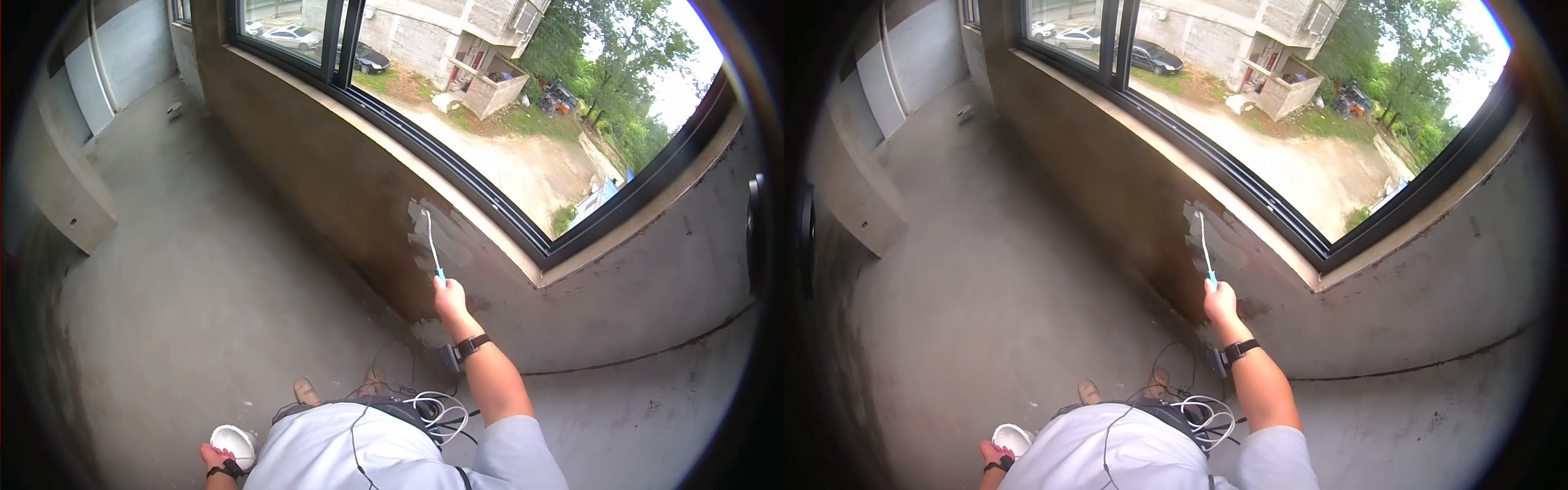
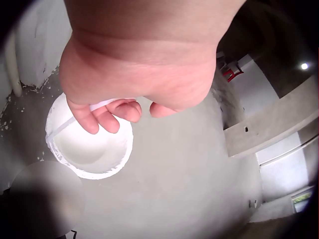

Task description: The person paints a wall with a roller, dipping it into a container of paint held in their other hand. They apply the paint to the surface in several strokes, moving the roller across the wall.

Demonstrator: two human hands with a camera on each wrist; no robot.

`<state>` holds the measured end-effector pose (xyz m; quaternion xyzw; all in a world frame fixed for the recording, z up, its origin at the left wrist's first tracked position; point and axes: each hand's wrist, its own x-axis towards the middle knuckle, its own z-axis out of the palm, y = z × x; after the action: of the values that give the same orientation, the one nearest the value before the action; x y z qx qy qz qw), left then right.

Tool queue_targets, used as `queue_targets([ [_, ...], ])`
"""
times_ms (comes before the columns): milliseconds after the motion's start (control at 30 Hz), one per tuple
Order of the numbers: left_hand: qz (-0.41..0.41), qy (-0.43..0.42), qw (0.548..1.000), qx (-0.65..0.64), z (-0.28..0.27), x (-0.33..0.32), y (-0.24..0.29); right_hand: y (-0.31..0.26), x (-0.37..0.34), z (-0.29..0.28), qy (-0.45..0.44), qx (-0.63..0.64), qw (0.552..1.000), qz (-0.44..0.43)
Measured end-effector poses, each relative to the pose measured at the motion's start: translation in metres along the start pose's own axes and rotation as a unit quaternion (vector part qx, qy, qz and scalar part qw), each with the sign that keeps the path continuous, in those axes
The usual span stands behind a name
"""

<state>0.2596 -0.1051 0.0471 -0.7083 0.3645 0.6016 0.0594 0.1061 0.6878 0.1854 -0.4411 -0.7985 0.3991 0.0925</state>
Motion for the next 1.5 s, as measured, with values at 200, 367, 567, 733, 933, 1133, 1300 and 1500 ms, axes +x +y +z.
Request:
queue_targets([
  [200, -0.031, -0.028, 0.995, 0.092, 0.035, 0.005, 0.008, 0.034, -0.057, -0.051, 0.043, 0.041, 0.998, 0.014],
  [367, -0.015, -0.060, 0.992, 0.112, 0.077, 0.004, 0.016, 0.092, -0.084, -0.077, 0.076, 0.023, 0.996, 0.050],
  [567, 0.042, -0.104, 0.986, 0.127, 0.132, -0.001, 0.029, 0.122, -0.120, -0.106, 0.098, 0.075, 0.987, 0.106],
  [733, 0.050, -0.175, 0.972, 0.148, 0.162, -0.006, 0.042, 0.134, -0.131, -0.126, 0.075, 0.111, 0.984, 0.115],
  [933, 0.067, -0.176, 0.972, 0.142, 0.169, -0.022, 0.041, 0.131, -0.127, -0.122, 0.089, 0.024, 0.993, 0.070],
  [1133, 0.062, -0.137, 0.981, 0.123, 0.136, -0.036, 0.032, 0.100, -0.104, -0.089, 0.096, -0.046, 0.994, 0.037],
  [1300, 0.054, -0.103, 0.989, 0.089, 0.091, -0.048, 0.018, 0.091, -0.075, -0.051, 0.069, -0.054, 0.996, 0.019],
  [1500, 0.042, -0.018, 0.998, 0.035, 0.024, -0.049, -0.004, 0.067, -0.037, -0.016, 0.013, -0.036, 0.999, -0.017],
])
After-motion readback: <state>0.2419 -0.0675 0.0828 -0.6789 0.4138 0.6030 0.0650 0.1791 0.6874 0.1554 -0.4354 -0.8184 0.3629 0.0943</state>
